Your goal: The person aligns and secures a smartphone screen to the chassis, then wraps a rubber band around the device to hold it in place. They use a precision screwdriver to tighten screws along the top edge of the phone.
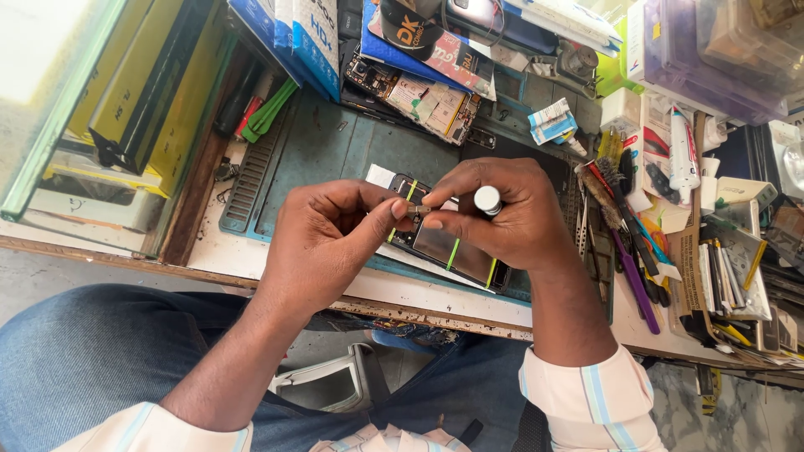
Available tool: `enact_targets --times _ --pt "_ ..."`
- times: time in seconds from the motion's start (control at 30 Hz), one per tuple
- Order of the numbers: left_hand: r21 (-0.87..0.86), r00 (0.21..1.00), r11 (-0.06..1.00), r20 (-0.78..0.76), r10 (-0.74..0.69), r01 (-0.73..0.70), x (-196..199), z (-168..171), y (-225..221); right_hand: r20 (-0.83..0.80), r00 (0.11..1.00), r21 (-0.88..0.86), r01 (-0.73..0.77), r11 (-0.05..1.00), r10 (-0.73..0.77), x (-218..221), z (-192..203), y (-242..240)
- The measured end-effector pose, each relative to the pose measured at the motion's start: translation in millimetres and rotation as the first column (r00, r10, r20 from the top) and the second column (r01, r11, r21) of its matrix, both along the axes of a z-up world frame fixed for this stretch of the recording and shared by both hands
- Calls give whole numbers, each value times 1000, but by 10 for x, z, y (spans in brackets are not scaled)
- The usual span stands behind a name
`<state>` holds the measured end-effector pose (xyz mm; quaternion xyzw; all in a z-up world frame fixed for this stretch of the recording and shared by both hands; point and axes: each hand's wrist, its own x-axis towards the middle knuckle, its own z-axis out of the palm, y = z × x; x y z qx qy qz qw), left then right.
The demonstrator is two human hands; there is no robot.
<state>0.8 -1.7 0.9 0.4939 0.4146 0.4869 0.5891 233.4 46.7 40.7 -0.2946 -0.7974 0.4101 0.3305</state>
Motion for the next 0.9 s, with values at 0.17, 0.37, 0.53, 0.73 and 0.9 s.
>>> enact_targets --times 0.17,0.37,0.53,0.73,0.9 --pt "-22 999 999 17 -33 34 5 -28 -9 0 998 -27 68 997 -68 -11 -4 1" --pt "-31 998 998 -13 -57 56 16 15 -2 39 998 29 50 998 -52 -20 -4 18" --pt "14 941 996 -328 86 -86 -52 161 -54 110 992 67 49 997 -56 -2 39 52" --pt "415 792 908 -536 291 -54 -219 243 -22 343 934 80 72 994 -96 30 81 106" --pt "386 726 921 -646 235 45 -163 175 -59 358 934 44 -29 999 11 30 52 142"
